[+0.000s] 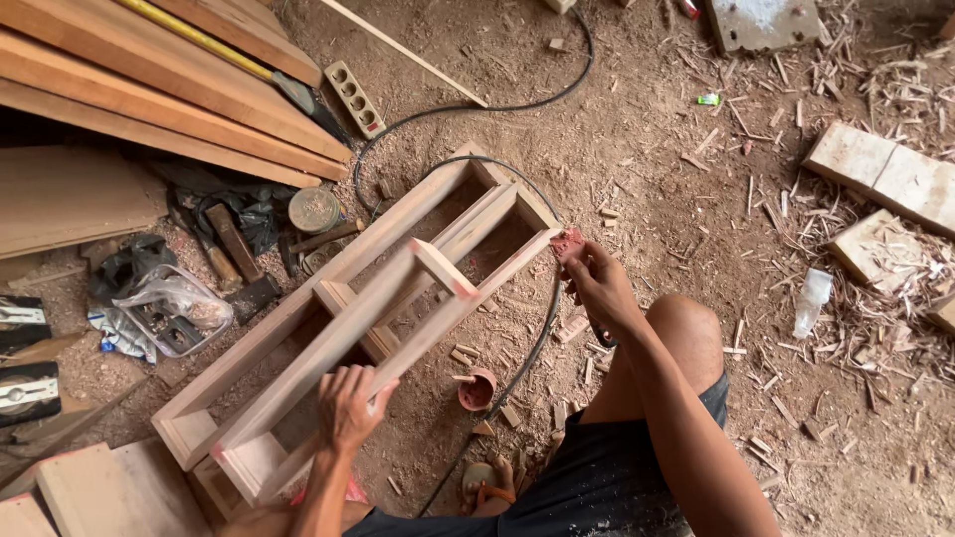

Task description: The person sits on the floor and uses a small stick to scoop reddish filler from a container, then applies it to gaps and nail holes on a wooden frame. They repeatedly dip the stick and spread the filler along the edges and joints of the frame.

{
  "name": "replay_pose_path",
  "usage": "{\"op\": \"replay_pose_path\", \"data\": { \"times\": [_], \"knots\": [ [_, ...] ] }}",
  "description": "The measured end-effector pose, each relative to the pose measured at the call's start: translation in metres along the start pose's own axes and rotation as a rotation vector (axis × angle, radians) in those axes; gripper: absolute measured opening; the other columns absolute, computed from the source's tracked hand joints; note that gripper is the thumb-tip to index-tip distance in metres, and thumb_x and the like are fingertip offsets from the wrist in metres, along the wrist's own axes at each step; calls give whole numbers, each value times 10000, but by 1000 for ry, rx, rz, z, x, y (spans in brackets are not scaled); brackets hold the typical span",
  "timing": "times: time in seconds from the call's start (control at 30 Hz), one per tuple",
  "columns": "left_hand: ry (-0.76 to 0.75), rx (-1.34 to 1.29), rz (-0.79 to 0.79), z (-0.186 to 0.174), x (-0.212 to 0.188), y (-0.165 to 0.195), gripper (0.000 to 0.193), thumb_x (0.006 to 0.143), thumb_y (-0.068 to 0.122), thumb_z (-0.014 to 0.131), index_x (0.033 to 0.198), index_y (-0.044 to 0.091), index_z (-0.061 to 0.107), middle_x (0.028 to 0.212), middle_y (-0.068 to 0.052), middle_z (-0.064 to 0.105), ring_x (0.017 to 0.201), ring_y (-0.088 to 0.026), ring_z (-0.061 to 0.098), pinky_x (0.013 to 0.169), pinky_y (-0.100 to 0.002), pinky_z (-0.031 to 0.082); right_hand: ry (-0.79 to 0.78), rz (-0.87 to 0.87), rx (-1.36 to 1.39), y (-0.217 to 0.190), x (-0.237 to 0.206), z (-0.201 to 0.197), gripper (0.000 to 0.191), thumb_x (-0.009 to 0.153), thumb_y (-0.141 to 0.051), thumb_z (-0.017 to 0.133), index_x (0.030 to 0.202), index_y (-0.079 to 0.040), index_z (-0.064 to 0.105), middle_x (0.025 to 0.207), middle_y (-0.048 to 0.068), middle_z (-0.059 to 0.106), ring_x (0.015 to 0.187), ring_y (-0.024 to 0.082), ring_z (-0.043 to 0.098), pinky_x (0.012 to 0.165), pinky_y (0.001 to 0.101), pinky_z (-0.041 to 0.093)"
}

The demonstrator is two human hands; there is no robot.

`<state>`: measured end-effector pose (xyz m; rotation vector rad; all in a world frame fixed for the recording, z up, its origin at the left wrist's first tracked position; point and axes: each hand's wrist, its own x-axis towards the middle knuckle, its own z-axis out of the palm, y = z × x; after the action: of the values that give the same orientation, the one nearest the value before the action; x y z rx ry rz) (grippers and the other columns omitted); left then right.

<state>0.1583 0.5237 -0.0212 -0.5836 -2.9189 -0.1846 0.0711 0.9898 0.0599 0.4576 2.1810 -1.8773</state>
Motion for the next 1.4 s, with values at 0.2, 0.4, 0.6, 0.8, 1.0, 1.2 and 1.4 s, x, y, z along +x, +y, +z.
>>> {"op": "replay_pose_path", "data": {
  "times": [0.2,0.4,0.6,0.8,1.0,1.2,1.4],
  "knots": [
    [-8,40,98,9,5,-6,415,843,492,727,851,82,664,733,-38,631,655,-181,525,609,-352,402,-12,-32,4,8,12,3,211,1063,-249,517,1053,-79,642,820,85,634,632,130,516,527,284,457],
    [-119,-5,88,-1,21,-12,402,854,486,708,837,88,657,738,-40,626,661,-182,521,618,-358,407,-6,16,-23,4,19,-4,211,1044,-254,515,1058,-77,628,823,69,659,615,121,535,522,286,480],
    [-35,-194,29,-23,44,8,341,872,469,665,930,133,669,871,-69,670,826,-193,600,779,-362,473,-11,8,-12,-3,22,-12,210,1037,-235,510,1071,-82,650,876,71,706,666,127,574,544,297,479],
    [-226,194,-419,-53,67,-39,682,788,513,719,1355,163,573,976,-128,721,887,-273,691,717,-407,547,-22,30,1,5,22,-11,201,1034,-224,518,1058,-75,650,897,74,729,699,132,609,565,298,490],
    [-570,43,-507,-49,56,-65,628,825,438,781,1407,331,572,892,-110,775,768,-240,716,695,-392,560,-28,68,-29,14,19,-5,200,1031,-231,509,1070,-80,635,894,77,708,688,136,613,555,298,527],
    [-176,201,-294,-79,42,-74,737,726,173,821,1403,343,584,1280,-60,706,1123,-272,673,973,-435,524,-34,20,-26,13,29,-6,207,1050,-235,510,1074,-73,637,834,81,670,648,147,558,545,311,482],
    [173,161,-191,-68,32,-64,816,675,-14,820,1388,313,595,1474,17,607,1432,-261,531,1254,-476,357,-58,-17,-64,-1,19,3,208,1042,-232,512,1079,-71,640,860,87,706,660,146,613,563,313,523]
  ]
}}
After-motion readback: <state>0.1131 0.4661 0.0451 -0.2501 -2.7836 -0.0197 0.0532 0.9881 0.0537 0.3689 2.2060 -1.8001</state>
